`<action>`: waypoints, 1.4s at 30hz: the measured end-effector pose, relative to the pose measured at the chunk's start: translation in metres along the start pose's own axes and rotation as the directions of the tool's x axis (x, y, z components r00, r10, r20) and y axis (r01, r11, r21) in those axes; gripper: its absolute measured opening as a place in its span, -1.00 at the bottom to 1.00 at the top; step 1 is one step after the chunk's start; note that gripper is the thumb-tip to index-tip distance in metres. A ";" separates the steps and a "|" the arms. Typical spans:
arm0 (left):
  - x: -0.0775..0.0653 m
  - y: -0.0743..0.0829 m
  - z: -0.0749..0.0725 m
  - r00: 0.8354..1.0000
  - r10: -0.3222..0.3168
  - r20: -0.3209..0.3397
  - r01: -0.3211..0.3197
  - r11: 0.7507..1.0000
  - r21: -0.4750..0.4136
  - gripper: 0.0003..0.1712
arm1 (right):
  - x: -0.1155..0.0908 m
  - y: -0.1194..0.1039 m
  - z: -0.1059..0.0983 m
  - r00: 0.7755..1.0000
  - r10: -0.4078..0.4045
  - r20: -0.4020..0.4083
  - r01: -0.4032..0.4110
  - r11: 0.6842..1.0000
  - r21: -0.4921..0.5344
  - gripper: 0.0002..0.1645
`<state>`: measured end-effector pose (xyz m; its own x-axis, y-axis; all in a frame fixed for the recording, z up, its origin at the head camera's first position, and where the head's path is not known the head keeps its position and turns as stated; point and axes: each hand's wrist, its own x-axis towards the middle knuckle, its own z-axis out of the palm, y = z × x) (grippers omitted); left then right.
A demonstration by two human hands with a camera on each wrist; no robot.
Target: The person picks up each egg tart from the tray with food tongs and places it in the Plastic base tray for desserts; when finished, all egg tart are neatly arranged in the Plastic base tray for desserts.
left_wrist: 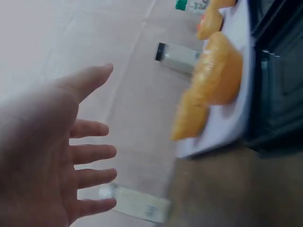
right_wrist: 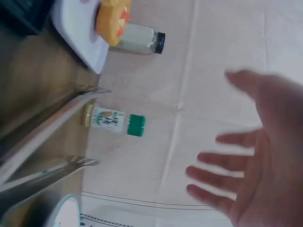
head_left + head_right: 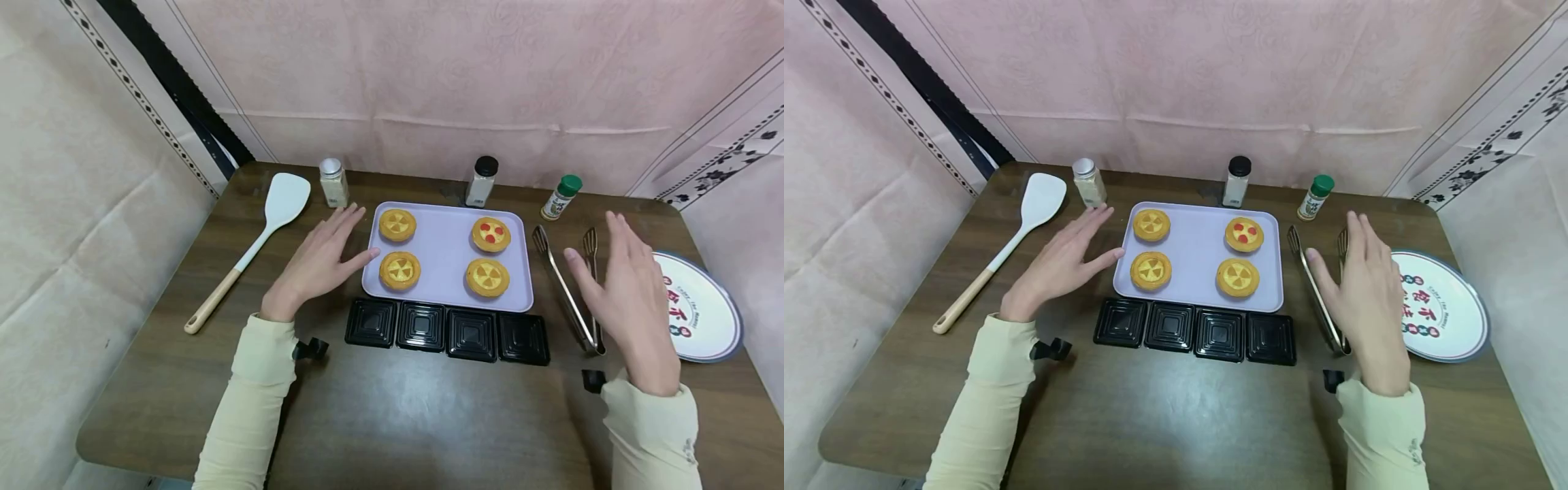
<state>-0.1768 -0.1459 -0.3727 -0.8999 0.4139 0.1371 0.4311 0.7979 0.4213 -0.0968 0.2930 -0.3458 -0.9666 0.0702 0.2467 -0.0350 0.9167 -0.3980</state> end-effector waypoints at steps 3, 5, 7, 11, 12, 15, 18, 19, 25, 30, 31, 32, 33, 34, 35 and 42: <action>-0.001 -0.014 0.013 0.997 -0.055 0.053 0.063 0.984 -0.165 -0.10 | -0.015 0.007 0.002 0.993 0.116 0.003 -0.116 0.993 0.012 -0.03; -0.003 -0.025 0.024 0.993 -0.087 0.083 0.105 0.963 -0.246 -0.12 | -0.028 0.013 0.005 0.983 0.182 0.035 -0.182 0.983 -0.005 -0.03; -0.005 -0.036 0.035 0.992 -0.089 0.094 0.113 0.951 -0.288 -0.15 | -0.039 0.019 0.010 0.971 0.230 0.068 -0.229 0.973 -0.029 -0.04; -0.008 -0.052 0.051 0.997 -0.029 0.072 0.050 0.953 -0.298 -0.20 | -0.053 0.027 0.020 0.942 0.299 0.154 -0.292 0.954 -0.066 -0.01; -0.009 -0.055 0.054 0.998 -0.011 0.065 0.029 0.955 -0.295 -0.21 | -0.054 0.028 0.022 0.933 0.313 0.180 -0.304 0.950 -0.077 0.01; -0.012 -0.061 0.060 0.999 0.032 0.042 -0.018 0.959 -0.284 -0.24 | -0.053 0.031 0.029 0.901 0.353 0.253 -0.335 0.936 -0.111 0.12; -0.015 -0.063 0.063 0.998 0.052 0.026 -0.044 0.965 -0.259 -0.26 | -0.051 0.033 0.034 0.881 0.371 0.294 -0.345 0.928 -0.140 0.19; -0.016 -0.062 0.063 0.998 0.055 0.022 -0.048 0.967 -0.250 -0.26 | -0.050 0.034 0.036 0.881 0.369 0.295 -0.341 0.929 -0.145 0.20; -0.016 -0.060 0.066 0.998 0.056 0.016 -0.051 0.976 -0.210 -0.26 | -0.046 0.038 0.039 0.885 0.362 0.293 -0.326 0.931 -0.165 0.16; -0.015 -0.060 0.067 0.998 0.057 0.015 -0.053 0.977 -0.206 -0.25 | -0.045 0.041 0.040 0.885 0.362 0.292 -0.325 0.931 -0.169 0.11; -0.015 -0.059 0.067 0.998 0.056 0.016 -0.051 0.977 -0.207 -0.25 | -0.045 0.042 0.040 0.887 0.360 0.288 -0.323 0.931 -0.167 0.09; -0.015 -0.059 0.067 0.998 0.058 0.016 -0.053 0.976 -0.209 -0.25 | -0.046 0.042 0.040 0.889 0.358 0.284 -0.322 0.932 -0.166 0.07; -0.015 -0.059 0.067 0.998 0.057 0.017 -0.052 0.976 -0.210 -0.25 | -0.046 0.043 0.040 0.891 0.356 0.282 -0.322 0.933 -0.162 0.05; -0.015 -0.058 0.066 0.998 0.057 0.018 -0.052 0.976 -0.213 -0.25 | -0.046 0.043 0.040 0.891 0.355 0.282 -0.322 0.933 -0.158 0.04; -0.015 -0.059 0.066 0.998 0.058 0.018 -0.053 0.976 -0.213 -0.25 | -0.046 0.044 0.039 0.893 0.353 0.280 -0.322 0.934 -0.152 0.03; -0.016 -0.059 0.068 0.998 0.053 0.025 -0.046 0.974 -0.222 -0.26 | -0.045 0.041 0.032 0.885 0.346 0.312 -0.341 0.937 -0.074 0.03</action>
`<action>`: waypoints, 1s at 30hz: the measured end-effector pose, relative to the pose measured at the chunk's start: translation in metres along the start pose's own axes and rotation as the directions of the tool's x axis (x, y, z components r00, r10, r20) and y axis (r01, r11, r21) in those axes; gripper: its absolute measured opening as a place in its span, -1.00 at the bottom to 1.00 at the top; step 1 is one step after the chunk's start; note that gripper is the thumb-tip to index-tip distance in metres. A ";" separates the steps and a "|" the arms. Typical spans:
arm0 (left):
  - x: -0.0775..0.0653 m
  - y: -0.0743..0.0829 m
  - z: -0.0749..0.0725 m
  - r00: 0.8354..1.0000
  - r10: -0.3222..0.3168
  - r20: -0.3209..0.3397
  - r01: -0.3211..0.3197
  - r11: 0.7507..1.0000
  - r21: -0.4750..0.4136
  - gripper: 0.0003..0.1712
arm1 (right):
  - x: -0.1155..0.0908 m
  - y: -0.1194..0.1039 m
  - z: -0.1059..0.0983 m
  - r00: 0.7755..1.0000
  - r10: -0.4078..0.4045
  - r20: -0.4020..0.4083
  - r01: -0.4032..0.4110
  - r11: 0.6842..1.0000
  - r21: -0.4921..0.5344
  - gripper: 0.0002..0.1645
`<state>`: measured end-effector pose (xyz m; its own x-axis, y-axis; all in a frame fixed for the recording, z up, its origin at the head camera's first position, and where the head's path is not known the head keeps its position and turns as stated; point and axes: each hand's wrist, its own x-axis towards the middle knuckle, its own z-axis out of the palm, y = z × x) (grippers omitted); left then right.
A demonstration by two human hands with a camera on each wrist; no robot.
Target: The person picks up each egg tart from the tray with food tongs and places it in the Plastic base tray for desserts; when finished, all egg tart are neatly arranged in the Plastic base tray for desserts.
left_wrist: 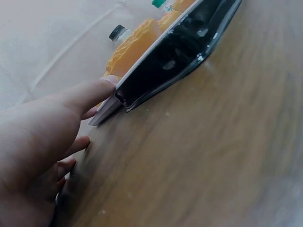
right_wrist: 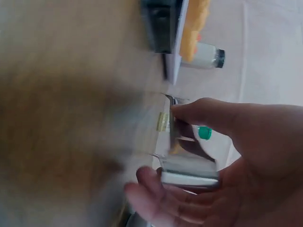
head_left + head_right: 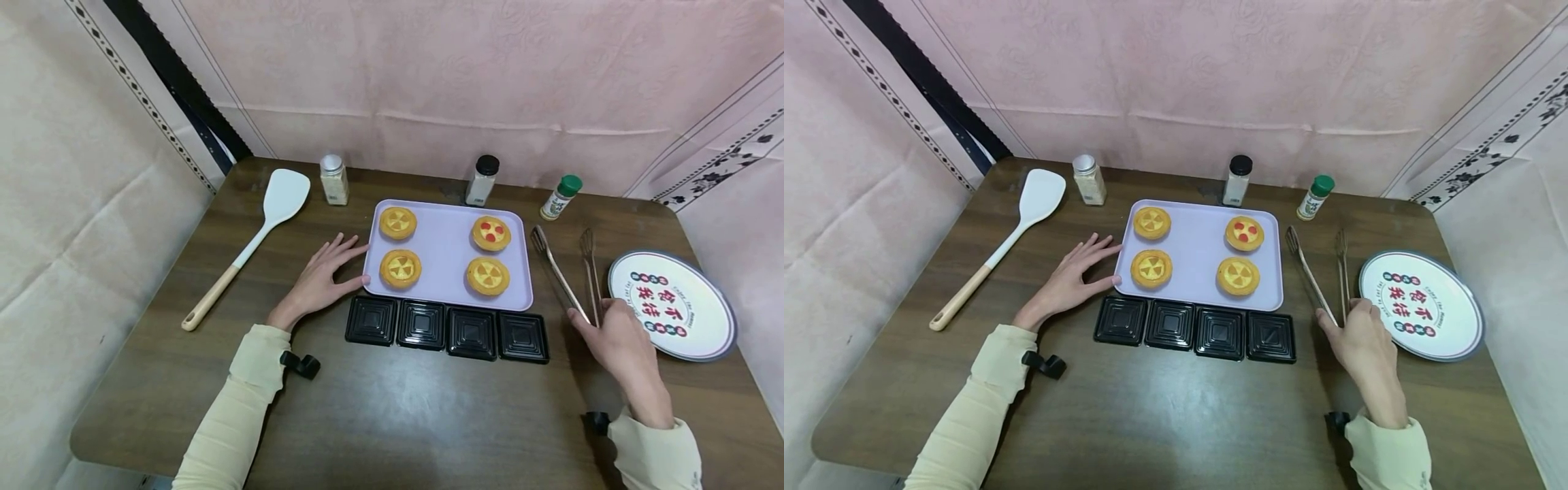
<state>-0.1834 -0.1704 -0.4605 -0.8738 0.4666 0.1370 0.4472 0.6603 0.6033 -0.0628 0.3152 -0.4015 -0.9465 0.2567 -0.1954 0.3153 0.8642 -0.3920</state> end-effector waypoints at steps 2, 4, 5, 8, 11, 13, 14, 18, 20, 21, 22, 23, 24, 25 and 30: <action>0.000 0.000 0.000 1.000 -0.003 0.002 0.003 1.000 -0.002 -0.25 | -0.001 0.000 -0.003 1.000 -0.002 0.016 0.001 0.998 0.056 0.02; 0.000 -0.001 0.000 1.000 -0.004 0.003 0.004 1.000 0.000 -0.25 | -0.001 -0.001 -0.004 1.000 0.005 0.023 -0.007 0.994 0.110 0.01; 0.000 -0.001 0.000 1.000 -0.004 0.004 0.004 1.000 0.003 -0.25 | -0.001 -0.001 -0.004 1.000 0.011 0.022 -0.014 0.992 0.129 0.01; 0.000 -0.002 0.001 1.000 -0.003 0.002 0.003 1.000 0.007 -0.24 | 0.000 -0.002 -0.004 0.999 0.040 -0.004 -0.038 0.986 0.159 0.02; 0.000 -0.002 0.001 1.000 -0.003 0.001 0.003 1.000 0.006 -0.25 | 0.002 -0.003 -0.003 0.997 0.042 -0.064 -0.033 0.989 0.141 0.02; 0.000 -0.002 0.001 1.000 -0.001 -0.002 0.001 1.000 0.005 -0.25 | 0.003 -0.003 -0.002 0.994 0.032 -0.106 -0.019 0.992 0.121 0.01; 0.000 -0.002 0.002 1.000 -0.001 -0.004 0.001 1.000 0.008 -0.25 | 0.004 -0.003 -0.002 0.992 0.024 -0.127 -0.009 0.993 0.118 0.01; 0.001 -0.002 0.002 1.000 0.003 -0.003 -0.003 1.000 0.014 -0.25 | 0.003 -0.003 -0.004 0.969 -0.010 -0.248 0.037 0.994 0.104 -0.06; 0.001 -0.001 0.002 1.000 0.004 0.000 -0.004 1.000 0.015 -0.25 | 0.001 -0.005 -0.004 0.947 -0.029 -0.321 0.071 0.990 0.123 -0.13; 0.001 -0.001 0.002 1.000 0.003 0.000 -0.003 1.000 0.013 -0.25 | 0.000 -0.006 -0.005 0.933 -0.040 -0.358 0.093 0.987 0.131 -0.16; 0.001 -0.001 0.002 1.000 0.004 0.000 -0.004 1.000 0.014 -0.25 | 0.000 -0.008 -0.005 0.920 -0.050 -0.390 0.115 0.983 0.146 -0.19; 0.001 -0.001 0.002 1.000 0.002 -0.001 -0.002 1.000 0.013 -0.25 | -0.001 -0.010 -0.005 0.909 -0.060 -0.413 0.138 0.977 0.162 -0.21; 0.001 0.000 0.001 1.000 0.001 -0.002 -0.001 1.000 0.014 -0.25 | -0.002 -0.013 -0.006 0.900 -0.071 -0.431 0.161 0.971 0.177 -0.23; 0.001 0.000 0.001 1.000 0.001 -0.003 -0.001 1.000 0.013 -0.25 | -0.003 -0.016 -0.006 0.890 -0.085 -0.447 0.187 0.964 0.188 -0.25; 0.001 -0.001 0.001 1.000 0.002 -0.004 -0.002 1.000 0.017 -0.25 | -0.004 -0.031 -0.008 0.891 -0.164 -0.424 0.271 0.940 0.206 -0.28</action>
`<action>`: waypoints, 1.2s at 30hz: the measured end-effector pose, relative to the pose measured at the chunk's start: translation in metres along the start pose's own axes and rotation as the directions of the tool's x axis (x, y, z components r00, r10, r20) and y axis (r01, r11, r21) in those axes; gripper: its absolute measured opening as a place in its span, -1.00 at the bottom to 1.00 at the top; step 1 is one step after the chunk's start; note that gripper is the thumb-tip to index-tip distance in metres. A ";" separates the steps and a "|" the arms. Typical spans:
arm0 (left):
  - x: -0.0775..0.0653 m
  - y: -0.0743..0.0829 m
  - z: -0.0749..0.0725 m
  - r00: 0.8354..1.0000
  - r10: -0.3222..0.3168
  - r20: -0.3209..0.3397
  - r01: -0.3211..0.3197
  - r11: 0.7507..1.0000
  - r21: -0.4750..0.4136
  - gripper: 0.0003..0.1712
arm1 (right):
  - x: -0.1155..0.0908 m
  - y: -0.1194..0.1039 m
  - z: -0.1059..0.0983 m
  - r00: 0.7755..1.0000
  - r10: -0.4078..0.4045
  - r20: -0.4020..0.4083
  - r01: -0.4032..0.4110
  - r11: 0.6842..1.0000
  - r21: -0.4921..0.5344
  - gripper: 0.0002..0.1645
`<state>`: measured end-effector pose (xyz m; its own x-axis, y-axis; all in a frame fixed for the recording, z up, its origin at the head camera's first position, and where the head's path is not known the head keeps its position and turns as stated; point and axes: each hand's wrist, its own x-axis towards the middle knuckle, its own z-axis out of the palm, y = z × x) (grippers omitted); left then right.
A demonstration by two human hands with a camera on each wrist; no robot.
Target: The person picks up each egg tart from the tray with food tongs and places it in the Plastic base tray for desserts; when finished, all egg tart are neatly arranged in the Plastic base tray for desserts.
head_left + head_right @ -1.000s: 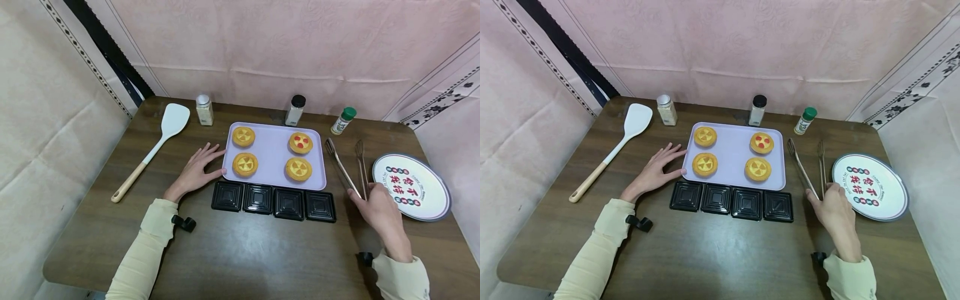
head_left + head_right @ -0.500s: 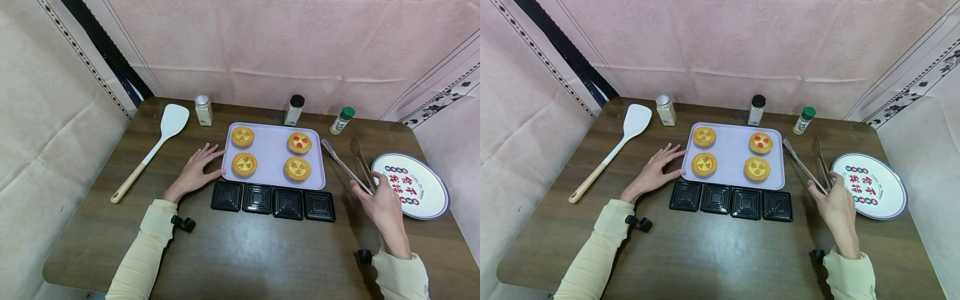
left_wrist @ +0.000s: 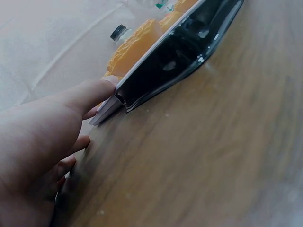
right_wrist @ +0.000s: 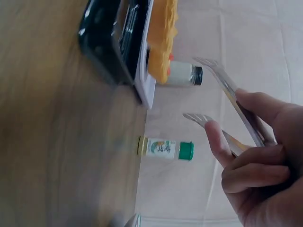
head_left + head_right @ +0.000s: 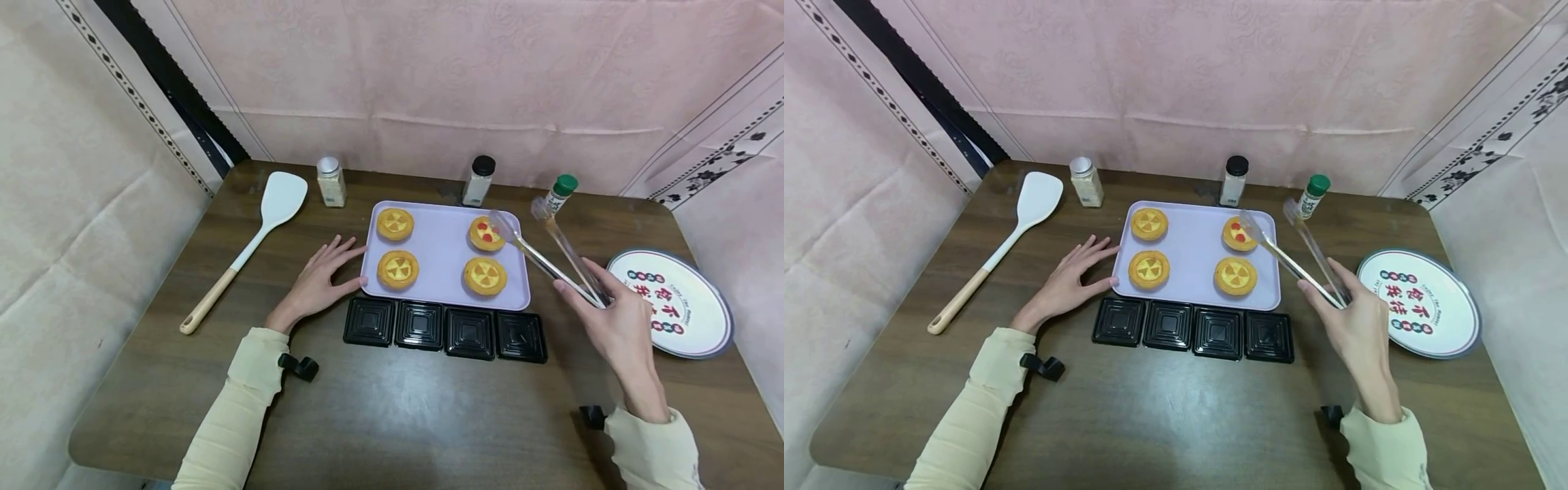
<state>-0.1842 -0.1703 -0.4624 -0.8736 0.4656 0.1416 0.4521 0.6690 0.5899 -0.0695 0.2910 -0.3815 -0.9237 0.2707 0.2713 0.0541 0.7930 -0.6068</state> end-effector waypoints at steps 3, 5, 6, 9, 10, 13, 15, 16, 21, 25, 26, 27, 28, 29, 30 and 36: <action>0.000 -0.001 0.000 1.000 0.000 -0.001 0.000 1.000 0.000 -0.25 | 0.003 -0.006 0.003 0.999 -0.033 0.037 0.033 0.999 -0.010 -0.30; 0.000 -0.001 0.000 1.000 0.000 -0.004 0.000 1.000 0.000 -0.25 | 0.004 -0.008 0.005 0.997 -0.048 0.054 0.049 0.999 -0.020 -0.30; 0.000 -0.001 0.000 1.000 -0.001 -0.005 0.001 1.000 -0.001 -0.26 | 0.005 -0.008 0.006 0.997 -0.054 0.058 0.055 0.998 -0.021 -0.30; 0.000 0.000 0.000 1.000 -0.001 -0.006 0.001 1.000 -0.002 -0.26 | 0.006 -0.010 0.009 0.995 -0.067 0.075 0.069 0.997 -0.018 -0.30; -0.001 0.000 0.000 1.000 -0.001 -0.007 0.001 1.000 0.000 -0.26 | 0.007 -0.011 0.009 0.994 -0.070 0.081 0.072 0.997 -0.013 -0.30; -0.001 -0.001 0.000 1.000 -0.002 -0.007 0.002 1.000 0.001 -0.26 | 0.006 -0.011 0.011 0.993 -0.077 0.095 0.078 0.997 -0.001 -0.30; -0.001 -0.001 0.000 1.000 -0.004 -0.005 0.004 1.000 0.003 -0.26 | 0.006 -0.011 0.012 0.992 -0.082 0.099 0.082 0.997 0.003 -0.30; -0.001 0.000 0.000 1.000 -0.005 -0.005 0.005 1.000 0.003 -0.26 | 0.006 -0.011 0.012 0.992 -0.082 0.101 0.082 0.997 0.003 -0.30; -0.001 -0.001 0.001 1.000 -0.005 -0.006 0.005 1.000 0.005 -0.26 | 0.006 -0.011 0.013 0.991 -0.077 0.111 0.078 0.997 -0.006 -0.30; -0.001 -0.001 0.001 1.000 -0.006 -0.008 0.006 1.000 0.010 -0.26 | 0.006 -0.011 0.013 0.990 -0.080 0.116 0.081 0.997 -0.004 -0.32; -0.001 -0.001 0.001 1.000 -0.006 -0.008 0.007 1.000 0.011 -0.26 | 0.006 -0.010 0.013 0.990 -0.082 0.117 0.083 0.997 -0.001 -0.33; -0.001 -0.001 0.001 1.000 -0.006 -0.008 0.006 1.000 0.012 -0.26 | 0.006 -0.010 0.013 0.989 -0.086 0.118 0.086 0.996 0.003 -0.34; -0.001 -0.001 0.001 1.000 -0.006 -0.009 0.006 1.000 0.013 -0.26 | 0.006 -0.010 0.013 0.989 -0.087 0.121 0.087 0.996 0.007 -0.34; -0.001 0.000 0.001 1.000 -0.006 -0.009 0.006 1.000 0.012 -0.26 | 0.006 -0.010 0.013 0.989 -0.089 0.123 0.088 0.996 0.009 -0.34; -0.001 0.000 0.001 1.000 -0.006 -0.009 0.006 1.000 0.011 -0.26 | 0.006 -0.010 0.013 0.988 -0.091 0.124 0.090 0.996 0.012 -0.35; -0.001 -0.002 0.001 1.000 0.001 -0.004 -0.001 1.000 0.006 -0.26 | 0.006 -0.010 0.014 0.988 -0.107 0.115 0.104 0.994 0.026 -0.38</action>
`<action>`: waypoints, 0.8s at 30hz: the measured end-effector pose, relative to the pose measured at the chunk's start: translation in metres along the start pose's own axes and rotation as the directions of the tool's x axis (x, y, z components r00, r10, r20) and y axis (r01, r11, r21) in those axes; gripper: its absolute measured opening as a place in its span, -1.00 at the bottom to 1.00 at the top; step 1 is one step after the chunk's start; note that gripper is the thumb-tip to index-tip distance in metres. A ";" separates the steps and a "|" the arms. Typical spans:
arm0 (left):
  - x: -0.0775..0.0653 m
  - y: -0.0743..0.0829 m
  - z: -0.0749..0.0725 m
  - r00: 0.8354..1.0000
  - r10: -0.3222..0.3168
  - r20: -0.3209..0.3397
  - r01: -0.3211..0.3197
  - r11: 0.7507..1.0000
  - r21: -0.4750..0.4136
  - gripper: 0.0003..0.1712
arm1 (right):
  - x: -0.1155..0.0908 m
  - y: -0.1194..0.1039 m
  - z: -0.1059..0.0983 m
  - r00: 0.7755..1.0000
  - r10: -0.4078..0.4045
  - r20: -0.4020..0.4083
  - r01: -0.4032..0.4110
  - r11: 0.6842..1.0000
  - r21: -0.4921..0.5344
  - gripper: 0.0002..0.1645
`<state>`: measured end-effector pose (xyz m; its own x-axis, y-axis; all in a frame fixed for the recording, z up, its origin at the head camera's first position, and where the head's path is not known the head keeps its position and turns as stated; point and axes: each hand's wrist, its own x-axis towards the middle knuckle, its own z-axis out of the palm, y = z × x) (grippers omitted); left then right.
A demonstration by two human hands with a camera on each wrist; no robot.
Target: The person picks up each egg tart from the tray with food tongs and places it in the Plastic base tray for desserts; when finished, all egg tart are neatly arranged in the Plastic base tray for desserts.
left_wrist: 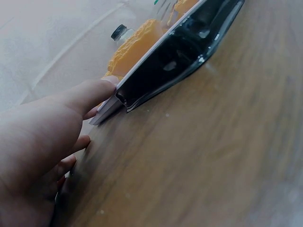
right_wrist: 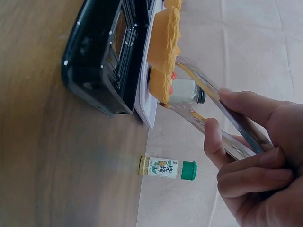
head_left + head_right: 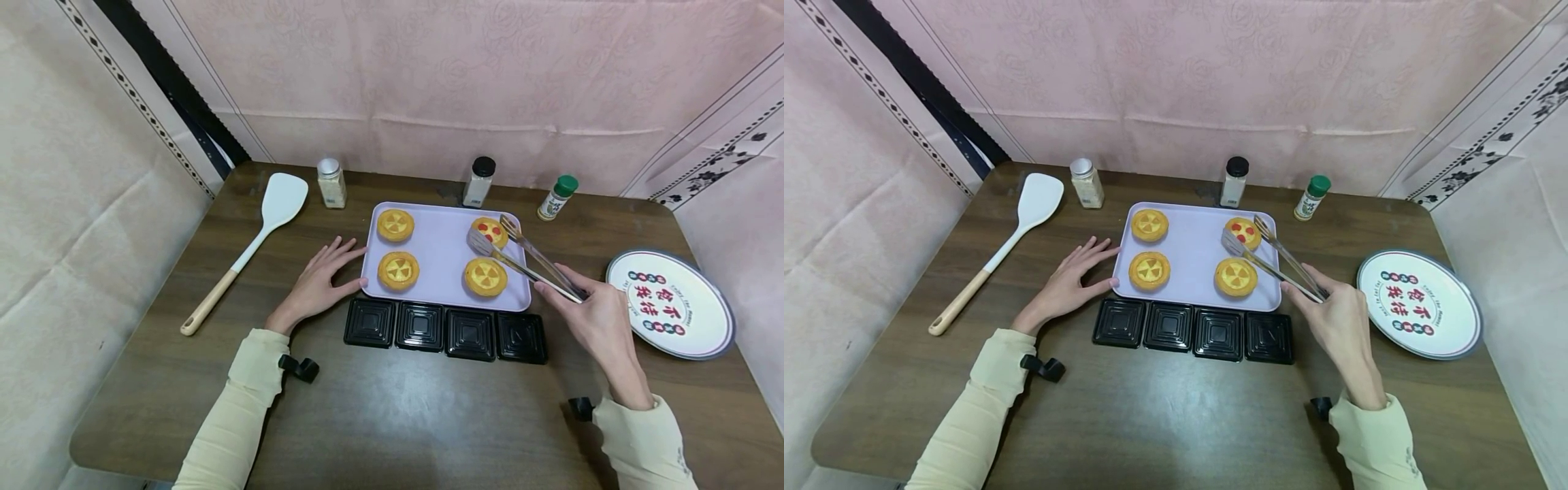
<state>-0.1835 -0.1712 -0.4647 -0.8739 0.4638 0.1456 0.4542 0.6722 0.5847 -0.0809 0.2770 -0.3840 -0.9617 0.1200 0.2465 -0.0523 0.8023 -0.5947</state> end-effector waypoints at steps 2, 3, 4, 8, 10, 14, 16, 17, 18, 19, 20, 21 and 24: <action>0.000 0.000 0.000 1.000 0.001 -0.001 -0.001 1.000 -0.001 -0.26 | 0.000 0.000 0.000 1.000 -0.006 -0.006 0.006 1.000 0.002 -0.40; 0.000 0.000 0.000 1.000 0.001 -0.001 -0.001 1.000 -0.002 -0.26 | 0.000 0.000 0.000 1.000 -0.010 -0.009 0.010 1.000 0.005 -0.40; 0.000 0.001 0.000 1.000 0.000 -0.002 0.000 1.000 -0.003 -0.26 | 0.000 -0.001 0.000 1.000 -0.013 -0.012 0.013 1.000 0.005 -0.41; 0.000 0.001 0.000 1.000 -0.001 -0.006 0.001 1.000 -0.003 -0.27 | 0.000 -0.002 0.000 0.999 -0.029 -0.041 0.029 1.000 0.010 -0.41; 0.000 0.000 0.000 1.000 -0.001 -0.006 0.001 1.000 -0.002 -0.27 | 0.000 -0.002 0.000 0.997 -0.039 -0.060 0.040 0.999 0.008 -0.41; -0.001 0.001 0.001 1.000 -0.001 -0.005 0.001 1.000 -0.003 -0.27 | 0.000 -0.001 -0.002 0.996 -0.047 -0.082 0.047 0.999 0.004 -0.41; -0.001 0.001 0.001 1.000 -0.001 -0.004 0.001 1.000 -0.001 -0.27 | -0.001 -0.001 -0.003 0.996 -0.047 -0.082 0.048 0.999 0.012 -0.41; -0.001 0.001 0.001 1.000 -0.002 -0.003 0.002 1.000 0.000 -0.27 | -0.002 -0.002 -0.004 0.996 -0.050 -0.079 0.052 0.998 0.021 -0.41; -0.001 0.001 0.001 1.000 -0.003 -0.002 0.003 1.000 0.001 -0.27 | -0.003 -0.004 -0.005 0.995 -0.057 -0.076 0.060 0.997 0.038 -0.42; -0.001 0.001 0.001 1.000 -0.003 -0.002 0.003 1.000 0.002 -0.27 | -0.003 -0.005 -0.005 0.995 -0.074 -0.072 0.078 0.995 0.061 -0.43; -0.001 0.001 0.001 1.000 -0.002 -0.003 0.002 1.000 0.003 -0.27 | -0.005 -0.008 -0.006 0.993 -0.095 -0.065 0.100 0.991 0.087 -0.44; -0.001 0.001 0.001 1.000 -0.002 -0.003 0.002 1.000 0.005 -0.26 | -0.006 -0.012 -0.006 0.991 -0.121 -0.053 0.127 0.985 0.121 -0.44; 0.000 0.001 0.000 1.000 0.000 -0.004 0.000 1.000 0.006 -0.26 | -0.010 -0.026 -0.004 0.969 -0.248 -0.025 0.247 0.946 0.210 -0.43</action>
<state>-0.1832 -0.1710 -0.4642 -0.8747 0.4613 0.1487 0.4550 0.6760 0.5796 -0.0690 0.2572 -0.3682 -0.9117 -0.0679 0.4051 -0.3439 0.6655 -0.6625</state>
